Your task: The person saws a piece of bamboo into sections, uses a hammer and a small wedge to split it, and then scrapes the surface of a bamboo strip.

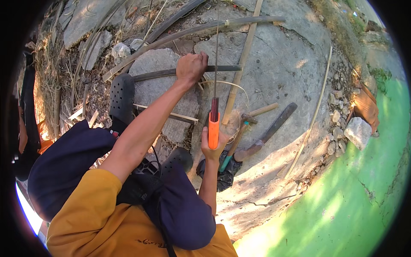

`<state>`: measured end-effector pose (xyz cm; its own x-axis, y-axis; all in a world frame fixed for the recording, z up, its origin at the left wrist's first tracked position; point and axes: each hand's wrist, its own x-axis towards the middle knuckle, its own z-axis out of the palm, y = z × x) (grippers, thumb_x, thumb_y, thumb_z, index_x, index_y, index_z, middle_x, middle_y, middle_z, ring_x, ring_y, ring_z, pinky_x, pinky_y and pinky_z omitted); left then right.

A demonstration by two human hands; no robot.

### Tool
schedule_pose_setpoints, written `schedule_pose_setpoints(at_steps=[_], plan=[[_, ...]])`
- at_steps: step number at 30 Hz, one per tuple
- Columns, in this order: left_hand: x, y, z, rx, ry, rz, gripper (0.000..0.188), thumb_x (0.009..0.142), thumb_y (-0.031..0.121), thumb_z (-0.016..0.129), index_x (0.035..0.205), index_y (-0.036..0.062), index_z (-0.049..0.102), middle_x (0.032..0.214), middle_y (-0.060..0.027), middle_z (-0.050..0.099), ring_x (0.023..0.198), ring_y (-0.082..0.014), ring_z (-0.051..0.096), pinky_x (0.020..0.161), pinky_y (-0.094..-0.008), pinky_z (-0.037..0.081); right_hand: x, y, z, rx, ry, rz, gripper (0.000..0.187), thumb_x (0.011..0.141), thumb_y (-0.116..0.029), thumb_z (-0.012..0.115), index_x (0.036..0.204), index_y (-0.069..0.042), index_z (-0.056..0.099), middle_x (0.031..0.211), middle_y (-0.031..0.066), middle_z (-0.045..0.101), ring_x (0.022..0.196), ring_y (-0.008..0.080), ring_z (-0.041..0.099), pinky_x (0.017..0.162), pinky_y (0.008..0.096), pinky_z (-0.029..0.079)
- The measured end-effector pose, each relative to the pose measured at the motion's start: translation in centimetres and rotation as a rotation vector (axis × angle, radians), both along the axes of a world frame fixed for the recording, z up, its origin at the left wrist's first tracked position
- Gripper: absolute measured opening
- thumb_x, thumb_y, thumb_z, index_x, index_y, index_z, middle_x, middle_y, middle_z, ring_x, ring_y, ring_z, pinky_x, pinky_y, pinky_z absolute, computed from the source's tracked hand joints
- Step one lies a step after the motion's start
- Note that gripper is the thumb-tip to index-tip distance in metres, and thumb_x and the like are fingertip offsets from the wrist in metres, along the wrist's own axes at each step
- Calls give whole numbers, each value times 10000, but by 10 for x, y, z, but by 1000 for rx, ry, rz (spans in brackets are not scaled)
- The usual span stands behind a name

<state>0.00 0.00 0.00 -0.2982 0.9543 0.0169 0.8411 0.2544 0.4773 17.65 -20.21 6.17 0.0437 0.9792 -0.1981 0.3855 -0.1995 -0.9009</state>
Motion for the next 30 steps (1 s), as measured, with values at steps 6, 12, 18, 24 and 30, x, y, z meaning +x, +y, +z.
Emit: schedule_pose_setpoints(at_steps=[6, 12, 18, 24, 30], plan=[[-2, -1, 9, -52, -11, -11, 567, 1040, 358, 472, 697, -10, 734, 693, -266, 679, 639, -461, 695, 652, -551, 578, 22, -50, 22, 138, -48, -3, 105, 880, -34, 683, 911, 53, 734, 632, 49, 630, 571, 120, 598, 596, 301, 471], [1, -3, 5, -28, -36, 3, 582, 1046, 363, 456, 691, -8, 731, 693, -263, 679, 650, -466, 694, 655, -547, 578, 5, -27, 13, 66, -21, 15, 82, 863, -39, 706, 862, 41, 688, 633, 93, 620, 558, 180, 610, 608, 330, 472], [9, 6, 12, -54, -31, 25, 558, 1040, 348, 464, 689, 20, 748, 701, -247, 692, 649, -443, 707, 658, -531, 586, 4, 3, 5, 209, -4, -26, 154, 848, -56, 731, 737, -5, 637, 548, 94, 533, 448, 219, 537, 516, 365, 409], [-5, 0, 8, -88, 4, -1, 551, 1039, 344, 462, 695, 31, 757, 719, -229, 707, 662, -430, 720, 657, -516, 594, 13, -36, 13, 67, -64, 66, 206, 869, -22, 687, 1042, 80, 733, 737, 86, 703, 672, 167, 681, 711, 317, 535], [0, 9, 10, -86, -17, -3, 551, 1035, 349, 471, 693, 22, 754, 718, -231, 706, 658, -432, 718, 657, -518, 593, 11, 21, 0, 132, 57, -9, 200, 862, -40, 715, 704, -21, 594, 544, 78, 516, 445, 186, 513, 507, 335, 387]])
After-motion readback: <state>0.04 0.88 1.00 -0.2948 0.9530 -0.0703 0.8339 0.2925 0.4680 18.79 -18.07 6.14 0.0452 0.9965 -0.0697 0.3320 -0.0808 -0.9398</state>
